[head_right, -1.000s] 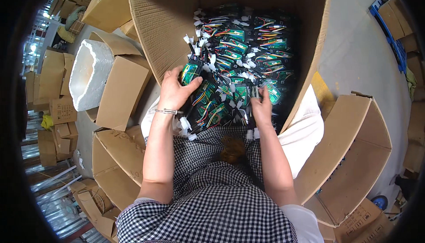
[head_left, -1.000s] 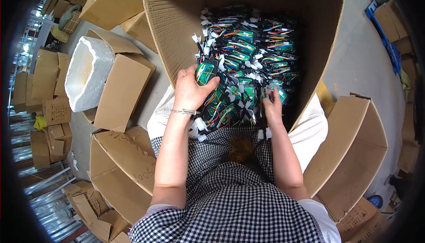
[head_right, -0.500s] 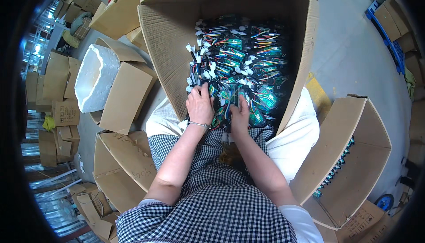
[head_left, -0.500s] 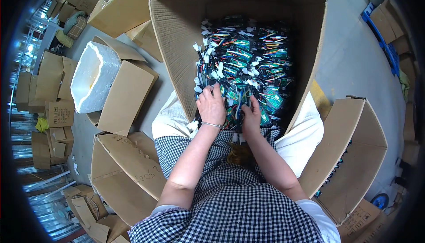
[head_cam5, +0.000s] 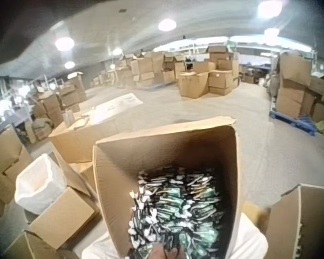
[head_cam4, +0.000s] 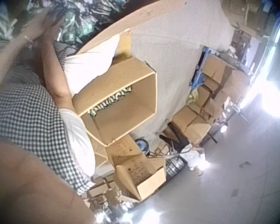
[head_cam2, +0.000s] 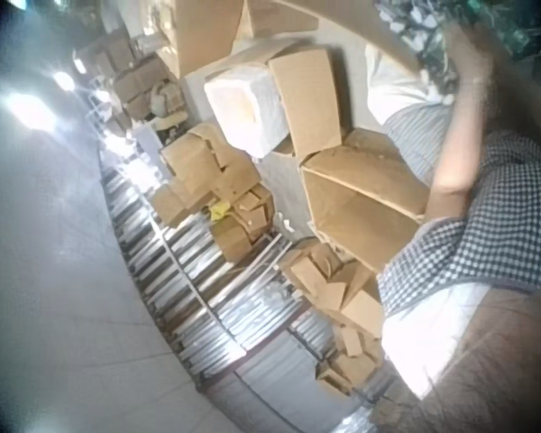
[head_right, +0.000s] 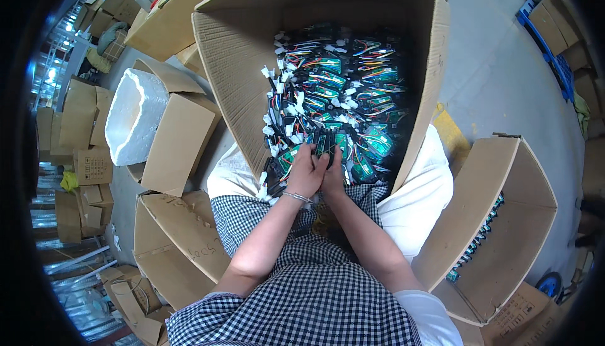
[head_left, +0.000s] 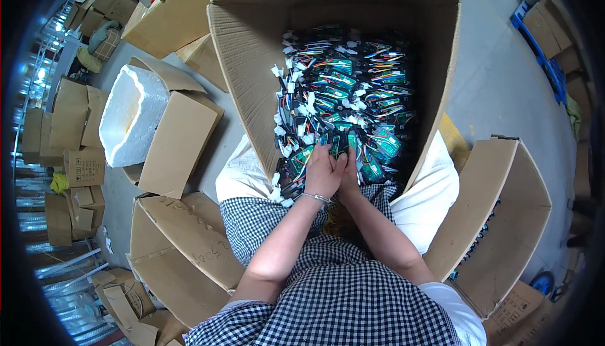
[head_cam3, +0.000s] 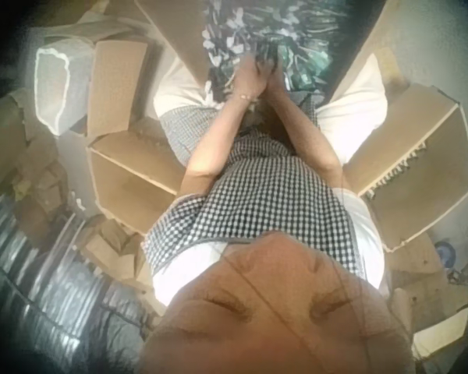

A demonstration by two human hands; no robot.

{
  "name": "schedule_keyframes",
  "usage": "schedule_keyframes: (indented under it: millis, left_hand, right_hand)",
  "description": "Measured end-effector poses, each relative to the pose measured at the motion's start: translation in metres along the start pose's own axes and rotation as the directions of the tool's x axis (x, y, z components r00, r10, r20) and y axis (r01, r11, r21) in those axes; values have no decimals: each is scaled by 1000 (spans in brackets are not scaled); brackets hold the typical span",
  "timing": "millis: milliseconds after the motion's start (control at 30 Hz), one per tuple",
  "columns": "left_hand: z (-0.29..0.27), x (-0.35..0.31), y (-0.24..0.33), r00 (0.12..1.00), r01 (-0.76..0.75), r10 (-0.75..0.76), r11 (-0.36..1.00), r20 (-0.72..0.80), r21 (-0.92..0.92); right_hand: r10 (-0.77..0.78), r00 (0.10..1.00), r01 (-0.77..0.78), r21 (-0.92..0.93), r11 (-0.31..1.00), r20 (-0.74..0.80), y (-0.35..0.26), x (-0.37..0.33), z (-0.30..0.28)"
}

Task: Sorting electronic components with screens and wiring from a large central box into smaller boxes.

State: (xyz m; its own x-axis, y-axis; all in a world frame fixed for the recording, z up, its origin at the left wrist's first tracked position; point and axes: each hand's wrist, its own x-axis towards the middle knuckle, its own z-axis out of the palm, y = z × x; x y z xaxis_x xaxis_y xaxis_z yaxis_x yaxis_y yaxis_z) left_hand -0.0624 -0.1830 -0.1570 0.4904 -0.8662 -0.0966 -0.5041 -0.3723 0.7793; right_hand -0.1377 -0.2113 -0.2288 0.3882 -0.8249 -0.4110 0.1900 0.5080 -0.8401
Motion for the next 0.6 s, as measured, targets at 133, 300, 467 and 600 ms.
schedule_keyframes:
  millis: [133,300,467,600]
  left_hand:
    - [-6,-8,-11,995,-52,45,995,-85,-82]
    - [-27,-42,53,987,-159,143,865,-70,-476]
    - [-48,-65,89,997,-70,36,772,-66,-632]
    - [-15,-89,141,985,-83,169,663,41,-744]
  right_hand:
    - [-53,998,54,-46,997,23,-34,-14,14]
    - [-141,990,142,204,969,-20,-95,-47,-16]
    - [-382,874,354,145,924,301,-145,-102,-32]
    - [-538,841,537,31,843,55,-164,-150,-39]
